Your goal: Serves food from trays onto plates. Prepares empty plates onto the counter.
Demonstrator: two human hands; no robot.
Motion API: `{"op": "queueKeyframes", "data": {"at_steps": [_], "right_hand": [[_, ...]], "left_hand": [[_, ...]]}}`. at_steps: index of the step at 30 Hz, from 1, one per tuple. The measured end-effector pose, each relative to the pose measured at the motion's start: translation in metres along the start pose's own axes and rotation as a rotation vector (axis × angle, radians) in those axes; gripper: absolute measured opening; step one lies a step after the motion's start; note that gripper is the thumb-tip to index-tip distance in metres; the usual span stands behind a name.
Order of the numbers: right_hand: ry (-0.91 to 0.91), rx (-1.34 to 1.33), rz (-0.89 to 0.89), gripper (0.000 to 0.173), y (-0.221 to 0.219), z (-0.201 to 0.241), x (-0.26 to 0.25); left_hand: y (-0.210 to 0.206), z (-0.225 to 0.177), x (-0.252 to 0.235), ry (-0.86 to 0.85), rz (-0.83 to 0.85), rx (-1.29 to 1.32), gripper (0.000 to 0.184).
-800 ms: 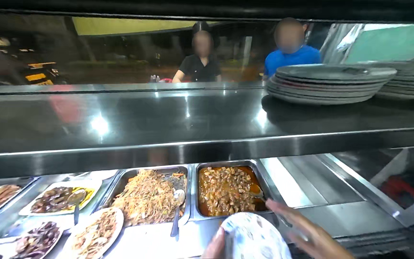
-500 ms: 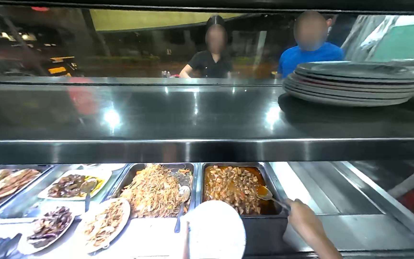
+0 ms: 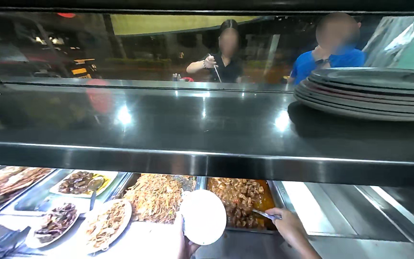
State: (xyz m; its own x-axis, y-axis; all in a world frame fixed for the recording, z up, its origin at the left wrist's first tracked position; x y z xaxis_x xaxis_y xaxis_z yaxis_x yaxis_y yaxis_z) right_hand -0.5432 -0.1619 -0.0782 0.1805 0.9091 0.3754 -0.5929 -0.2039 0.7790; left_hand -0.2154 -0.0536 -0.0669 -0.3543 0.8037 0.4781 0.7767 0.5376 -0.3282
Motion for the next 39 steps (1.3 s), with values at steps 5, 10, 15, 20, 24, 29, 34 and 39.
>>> {"op": "queueKeyframes", "data": {"at_steps": [5,10,15,20,24,29,34,39], "right_hand": [[0.079,-0.068,-0.043,0.031,0.031,-0.005,0.007],[0.216,-0.067,-0.061,0.032,0.053,0.038,0.036],[0.462,0.048,-0.29,0.037,0.04,0.081,0.084],[0.765,0.142,-0.834,0.049,0.037,0.087,0.117],[0.838,0.276,-0.977,0.053,0.032,0.082,0.124],[0.89,0.43,-1.035,0.053,0.033,0.081,0.126],[0.997,0.52,-1.054,0.047,0.048,0.092,0.125],[0.699,0.199,-0.823,0.039,0.093,0.075,0.086]], "left_hand": [[-0.018,0.005,-0.015,-0.062,-0.02,0.023,0.051],[-0.045,0.017,-0.026,-0.102,0.019,0.027,0.054],[-0.076,0.014,-0.012,-0.024,0.095,0.143,0.052],[-0.072,0.016,-0.012,0.012,0.122,0.227,0.052],[-0.071,0.018,-0.015,0.045,0.168,0.246,0.053],[-0.071,0.02,-0.014,0.08,0.135,0.226,0.054],[-0.071,0.022,-0.011,0.11,0.112,0.175,0.053],[-0.065,0.028,-0.011,0.126,0.062,0.244,0.05]]}}
Point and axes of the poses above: each hand's wrist, its own x-axis away from the middle knuckle, its own y-axis out of the back of the hand, z = x × y, the point moved 6 cm from there along -x, towards the middle knuckle, and after that the axes turned 3 degrees about -y, right-handed, at the moved point
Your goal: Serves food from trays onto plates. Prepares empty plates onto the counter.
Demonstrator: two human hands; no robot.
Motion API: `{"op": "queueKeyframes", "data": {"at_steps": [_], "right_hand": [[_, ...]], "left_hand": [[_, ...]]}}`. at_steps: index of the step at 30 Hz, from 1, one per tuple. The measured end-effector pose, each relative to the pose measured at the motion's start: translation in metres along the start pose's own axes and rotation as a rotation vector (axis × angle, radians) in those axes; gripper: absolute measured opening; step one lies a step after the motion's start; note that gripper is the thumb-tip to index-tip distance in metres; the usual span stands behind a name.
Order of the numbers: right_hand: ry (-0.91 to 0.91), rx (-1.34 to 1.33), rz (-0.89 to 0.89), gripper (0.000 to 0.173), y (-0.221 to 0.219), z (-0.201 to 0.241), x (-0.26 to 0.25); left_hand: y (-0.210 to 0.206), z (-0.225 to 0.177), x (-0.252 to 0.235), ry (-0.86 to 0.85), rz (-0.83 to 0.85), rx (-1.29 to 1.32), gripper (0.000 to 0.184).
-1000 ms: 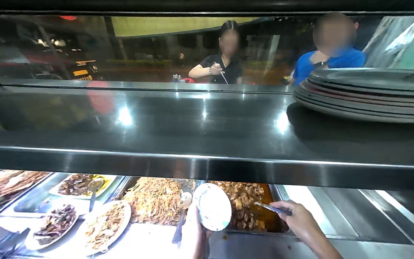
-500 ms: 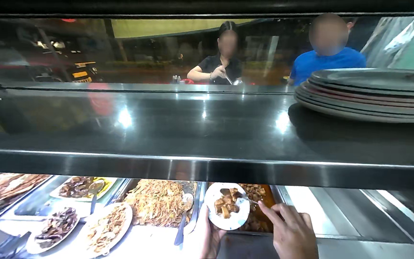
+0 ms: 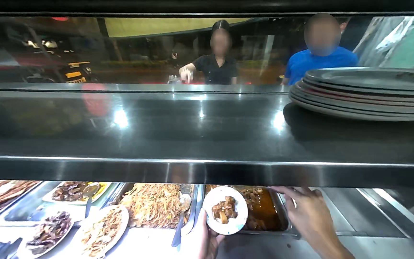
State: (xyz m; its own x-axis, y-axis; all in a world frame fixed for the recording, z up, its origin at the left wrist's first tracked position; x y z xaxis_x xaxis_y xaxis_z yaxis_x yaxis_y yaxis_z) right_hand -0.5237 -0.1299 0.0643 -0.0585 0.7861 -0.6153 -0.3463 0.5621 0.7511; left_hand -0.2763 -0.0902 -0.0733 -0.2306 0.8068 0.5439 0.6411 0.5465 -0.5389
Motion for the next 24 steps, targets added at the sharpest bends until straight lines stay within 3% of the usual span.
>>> {"op": "queueKeyframes", "data": {"at_steps": [2,6,9,11,15,19,24], "right_hand": [[-0.171,0.087,0.125,0.034,-0.019,-0.027,0.0],[-0.343,0.413,0.483,0.041,-0.075,-0.051,0.02],[-0.557,0.303,0.613,0.045,-0.095,-0.055,0.035],[-0.725,0.066,0.639,0.041,-0.107,-0.062,0.044],[-0.842,-0.293,0.65,0.034,-0.133,-0.074,0.056],[-0.909,-0.437,0.604,0.033,-0.13,-0.088,0.063],[-0.865,-0.54,0.549,0.03,-0.104,-0.096,0.055]], "left_hand": [[0.008,0.0,-0.004,-0.018,-0.022,0.011,0.049],[0.023,-0.003,-0.011,-0.004,-0.029,-0.034,0.052],[0.027,-0.011,-0.009,-0.035,-0.055,-0.067,0.051],[0.028,-0.015,-0.009,-0.058,-0.051,-0.083,0.051],[0.029,-0.017,-0.009,-0.072,-0.044,-0.091,0.049],[0.028,-0.017,-0.009,-0.085,-0.046,-0.096,0.047],[0.026,-0.009,-0.017,-0.085,-0.067,-0.089,0.044]]}}
Point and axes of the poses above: each hand's wrist, its own x-axis away from the middle knuckle, its own y-axis out of the back of the hand, z = x × y, the point moved 6 cm from there along -x, towards the middle knuckle, and after that the axes turned 3 degrees about -y, right-handed, at the moved point
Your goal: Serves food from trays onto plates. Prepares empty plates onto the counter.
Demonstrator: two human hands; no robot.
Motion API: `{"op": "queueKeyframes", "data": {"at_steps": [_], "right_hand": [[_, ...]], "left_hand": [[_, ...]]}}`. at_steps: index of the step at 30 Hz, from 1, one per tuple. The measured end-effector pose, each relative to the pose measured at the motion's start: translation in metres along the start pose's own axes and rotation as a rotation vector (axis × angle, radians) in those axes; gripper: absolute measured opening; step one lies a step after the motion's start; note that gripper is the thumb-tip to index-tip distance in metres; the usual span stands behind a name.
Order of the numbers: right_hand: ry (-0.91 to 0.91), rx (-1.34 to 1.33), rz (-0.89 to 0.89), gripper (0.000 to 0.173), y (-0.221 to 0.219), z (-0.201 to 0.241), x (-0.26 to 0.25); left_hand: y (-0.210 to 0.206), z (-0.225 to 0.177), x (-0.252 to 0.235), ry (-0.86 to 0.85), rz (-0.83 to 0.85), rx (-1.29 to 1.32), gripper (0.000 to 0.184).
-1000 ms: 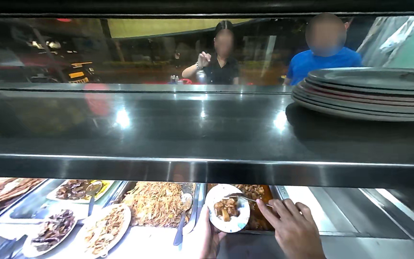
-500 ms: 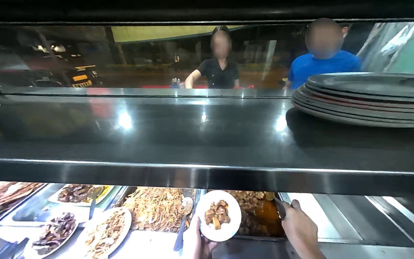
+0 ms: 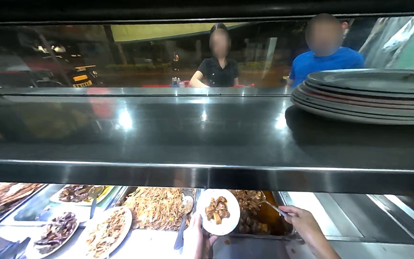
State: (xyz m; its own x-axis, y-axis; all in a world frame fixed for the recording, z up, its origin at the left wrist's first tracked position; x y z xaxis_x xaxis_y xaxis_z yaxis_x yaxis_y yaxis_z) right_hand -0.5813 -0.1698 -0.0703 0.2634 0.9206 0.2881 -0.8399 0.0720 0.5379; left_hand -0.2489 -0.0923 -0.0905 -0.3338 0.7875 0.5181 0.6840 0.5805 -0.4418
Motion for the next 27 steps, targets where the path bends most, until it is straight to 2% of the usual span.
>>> {"op": "queueKeyframes", "data": {"at_steps": [6,9,11,15,17,22,27], "right_hand": [[0.234,-0.007,0.098,0.03,0.015,0.057,0.045],[0.347,0.181,0.1,0.032,0.008,0.08,0.075],[0.422,0.341,-0.037,0.037,0.003,0.094,0.099],[0.768,0.423,-0.495,0.044,0.001,0.103,0.129],[0.861,0.435,-0.575,0.046,0.007,0.104,0.137],[0.949,0.53,-0.458,0.05,0.001,0.095,0.15],[1.04,0.576,-0.47,0.049,-0.017,0.086,0.153]], "left_hand": [[-0.019,0.002,0.008,-0.022,0.032,-0.004,0.043],[-0.032,-0.001,0.018,-0.011,0.076,0.009,0.042],[-0.036,-0.002,0.021,-0.007,0.1,0.009,0.042],[-0.034,-0.001,0.023,0.003,0.101,0.019,0.043],[-0.031,-0.001,0.023,0.01,0.088,0.032,0.042],[-0.026,-0.002,0.02,-0.011,0.082,0.013,0.043],[-0.025,-0.005,0.02,-0.018,0.072,-0.02,0.043]]}}
Point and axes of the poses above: each hand's wrist, its own x-axis away from the middle knuckle, its own y-axis out of the back of the hand, z = x × y, the point moved 6 cm from there along -x, towards the middle knuckle, and after that the axes turned 3 degrees about -y, right-handed, at the moved point
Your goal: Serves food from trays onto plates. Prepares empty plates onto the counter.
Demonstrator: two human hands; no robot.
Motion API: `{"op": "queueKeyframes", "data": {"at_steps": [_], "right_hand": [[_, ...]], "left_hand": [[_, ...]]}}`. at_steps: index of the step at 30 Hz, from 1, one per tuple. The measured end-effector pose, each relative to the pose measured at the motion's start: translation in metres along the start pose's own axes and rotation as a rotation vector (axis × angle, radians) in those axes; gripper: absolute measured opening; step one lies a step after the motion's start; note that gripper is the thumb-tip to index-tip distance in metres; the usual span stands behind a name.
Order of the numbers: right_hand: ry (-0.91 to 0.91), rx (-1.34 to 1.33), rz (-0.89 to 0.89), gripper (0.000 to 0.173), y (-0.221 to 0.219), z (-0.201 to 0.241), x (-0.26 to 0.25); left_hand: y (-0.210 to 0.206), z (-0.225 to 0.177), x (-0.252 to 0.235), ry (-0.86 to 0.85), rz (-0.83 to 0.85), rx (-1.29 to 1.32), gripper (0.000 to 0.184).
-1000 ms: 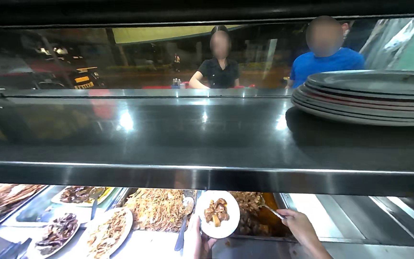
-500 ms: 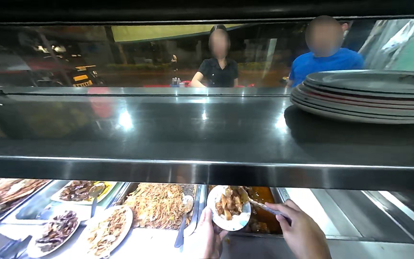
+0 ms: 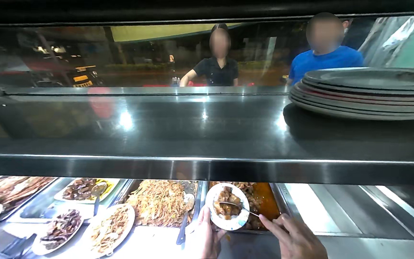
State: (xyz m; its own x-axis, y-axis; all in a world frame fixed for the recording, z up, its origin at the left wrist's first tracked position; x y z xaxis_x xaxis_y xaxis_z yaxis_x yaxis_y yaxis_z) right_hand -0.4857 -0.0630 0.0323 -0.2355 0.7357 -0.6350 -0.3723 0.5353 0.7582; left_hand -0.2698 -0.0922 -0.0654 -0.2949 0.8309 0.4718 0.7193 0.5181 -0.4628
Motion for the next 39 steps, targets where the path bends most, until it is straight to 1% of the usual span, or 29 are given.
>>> {"op": "queueKeyframes", "data": {"at_steps": [2,5,9,13,16,18,20,22,24,26,28,30,31,33,35,36,38,39], "right_hand": [[0.032,0.021,0.034,0.052,0.005,-0.001,-0.001],[0.046,0.046,0.028,0.054,0.013,-0.006,-0.007],[0.011,0.016,0.0,0.056,0.004,-0.008,-0.012],[-0.106,-0.083,-0.004,0.051,0.011,-0.016,-0.015],[-0.12,-0.034,0.009,0.052,0.008,-0.019,-0.015],[-0.127,-0.055,0.002,0.051,0.007,-0.017,-0.014],[-0.13,-0.104,-0.014,0.045,0.011,-0.015,-0.014],[-0.109,-0.155,0.014,0.041,0.012,-0.011,-0.012],[-0.099,-0.172,0.037,0.042,0.005,-0.005,-0.007],[-0.152,-0.201,0.041,0.042,-0.002,-0.006,-0.005],[-0.254,-0.302,0.061,0.039,-0.003,-0.017,-0.007],[-0.369,-0.351,0.059,0.036,0.004,-0.041,-0.007],[-0.417,-0.31,0.063,0.035,0.008,-0.056,-0.006],[-0.505,-0.108,0.167,0.037,0.01,-0.086,-0.005],[-0.522,0.127,0.283,0.037,-0.001,-0.108,-0.003],[-0.51,0.214,0.334,0.034,-0.008,-0.116,-0.003],[-0.535,0.283,0.515,0.029,-0.022,-0.127,-0.004],[-0.567,0.255,0.621,0.028,-0.028,-0.129,-0.005]], "left_hand": [[0.005,0.002,-0.002,-0.005,-0.029,0.006,0.043],[0.007,0.006,0.001,0.001,-0.026,0.015,0.043],[-0.001,0.005,0.009,0.033,-0.011,0.006,0.042],[0.0,0.004,0.007,0.03,-0.008,-0.003,0.042],[0.0,0.003,0.007,0.038,0.002,-0.029,0.042],[-0.001,0.003,0.008,0.037,0.029,-0.053,0.043],[-0.003,0.002,0.006,0.025,0.016,-0.034,0.042],[-0.002,0.001,0.002,0.03,0.013,0.0,0.042],[0.001,0.001,-0.001,0.043,0.018,0.017,0.042],[0.005,0.0,-0.005,0.035,0.029,-0.004,0.044],[0.007,-0.002,-0.008,0.004,0.028,-0.052,0.044],[0.013,-0.003,-0.01,-0.024,-0.013,-0.079,0.044],[0.016,-0.003,-0.01,-0.033,-0.034,-0.072,0.045],[0.019,-0.006,-0.009,-0.031,-0.049,-0.041,0.045],[0.022,-0.009,-0.009,-0.031,-0.052,-0.033,0.044],[0.023,-0.01,-0.008,-0.031,-0.051,-0.034,0.044],[0.024,-0.013,-0.008,-0.036,-0.046,-0.05,0.043],[0.024,-0.013,-0.008,-0.037,-0.042,-0.058,0.043]]}}
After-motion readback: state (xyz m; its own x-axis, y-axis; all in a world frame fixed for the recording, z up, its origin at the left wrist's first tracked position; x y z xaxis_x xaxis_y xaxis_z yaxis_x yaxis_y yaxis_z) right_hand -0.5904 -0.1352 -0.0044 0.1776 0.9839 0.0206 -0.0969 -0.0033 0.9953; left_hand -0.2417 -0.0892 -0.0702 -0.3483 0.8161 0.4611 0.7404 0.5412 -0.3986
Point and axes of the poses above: each hand's wrist, its own x-axis away from the middle knuckle, its own y-axis out of the back of the hand, z = x × y, the point moved 6 cm from there along -x, towards the middle knuckle, and after that the axes turned 3 degrees about -y, right-handed, at the moved point
